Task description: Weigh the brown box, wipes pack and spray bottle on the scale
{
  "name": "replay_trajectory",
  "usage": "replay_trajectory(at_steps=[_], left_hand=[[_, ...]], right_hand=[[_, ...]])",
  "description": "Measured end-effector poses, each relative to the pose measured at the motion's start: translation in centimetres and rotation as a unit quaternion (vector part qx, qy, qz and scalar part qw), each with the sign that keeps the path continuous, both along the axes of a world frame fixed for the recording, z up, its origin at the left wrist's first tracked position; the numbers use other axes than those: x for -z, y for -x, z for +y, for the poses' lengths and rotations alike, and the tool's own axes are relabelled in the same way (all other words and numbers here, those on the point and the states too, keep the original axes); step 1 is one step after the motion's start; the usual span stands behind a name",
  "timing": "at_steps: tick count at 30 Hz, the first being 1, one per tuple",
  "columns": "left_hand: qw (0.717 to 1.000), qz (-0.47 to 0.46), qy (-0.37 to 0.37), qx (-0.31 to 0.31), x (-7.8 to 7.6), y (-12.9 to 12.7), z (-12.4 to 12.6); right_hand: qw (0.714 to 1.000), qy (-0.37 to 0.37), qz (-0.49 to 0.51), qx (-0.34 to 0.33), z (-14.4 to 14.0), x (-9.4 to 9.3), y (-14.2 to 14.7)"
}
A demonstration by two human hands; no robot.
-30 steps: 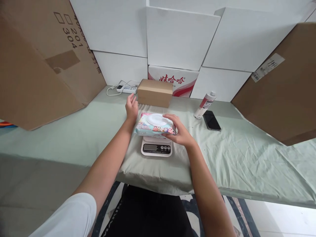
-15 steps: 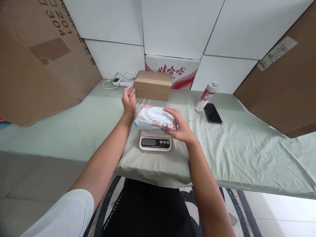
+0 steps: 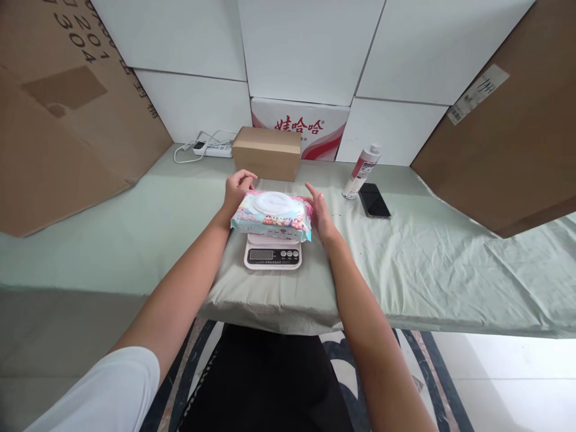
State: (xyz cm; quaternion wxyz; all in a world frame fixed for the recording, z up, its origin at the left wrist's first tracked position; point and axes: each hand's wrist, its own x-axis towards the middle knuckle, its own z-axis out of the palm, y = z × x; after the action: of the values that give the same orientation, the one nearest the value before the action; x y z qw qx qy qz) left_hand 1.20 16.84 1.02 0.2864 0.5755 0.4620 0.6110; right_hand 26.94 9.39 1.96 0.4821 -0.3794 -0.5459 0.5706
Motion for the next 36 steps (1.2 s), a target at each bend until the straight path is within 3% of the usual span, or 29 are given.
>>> replay_trajectory(at_steps=[5, 9, 13, 16, 19, 24, 26, 28, 36], left_hand=[[0.999, 0.030, -0.002, 0.010, 0.0, -0.3, -0.2], [1.000, 0.004, 0.010, 0.010, -0.2, -0.3, -0.3], [0.999, -0.024, 0.018, 0.018, 0.0, -0.1, 0.1], [0.998, -0.046, 0.029, 0.017, 0.3, 0.2, 0.6], [0.997, -0.060, 0.038, 0.010, 0.6, 0.4, 1.0], [0.998, -0.052, 0.036, 0.010, 0.6, 0.4, 1.1], [0.998, -0.054, 0.036, 0.011, 0.6, 0.3, 1.1], [0.998, -0.059, 0.037, 0.011, 0.6, 0.3, 1.1], [0.999, -0.044, 0.029, 0.013, 0.8, 0.4, 1.2]], right_hand=[[0.999, 0.020, -0.010, -0.027, 0.2, -0.1, -0.2], [0.999, 0.022, -0.028, -0.026, 0.1, -0.3, -0.8], [0.991, -0.108, -0.077, 0.008, -1.4, -1.1, -1.3], [0.959, -0.230, -0.165, 0.000, -3.4, -2.9, -1.4], [0.906, -0.301, -0.298, -0.026, -5.1, -5.3, -0.7], [0.790, -0.308, -0.527, -0.065, -5.0, -8.6, 2.3], [0.760, -0.280, -0.581, -0.083, -4.4, -9.3, 3.5], [0.751, -0.258, -0.599, -0.098, -4.0, -9.9, 4.3], [0.762, -0.225, -0.597, -0.110, -3.6, -10.8, 5.7]])
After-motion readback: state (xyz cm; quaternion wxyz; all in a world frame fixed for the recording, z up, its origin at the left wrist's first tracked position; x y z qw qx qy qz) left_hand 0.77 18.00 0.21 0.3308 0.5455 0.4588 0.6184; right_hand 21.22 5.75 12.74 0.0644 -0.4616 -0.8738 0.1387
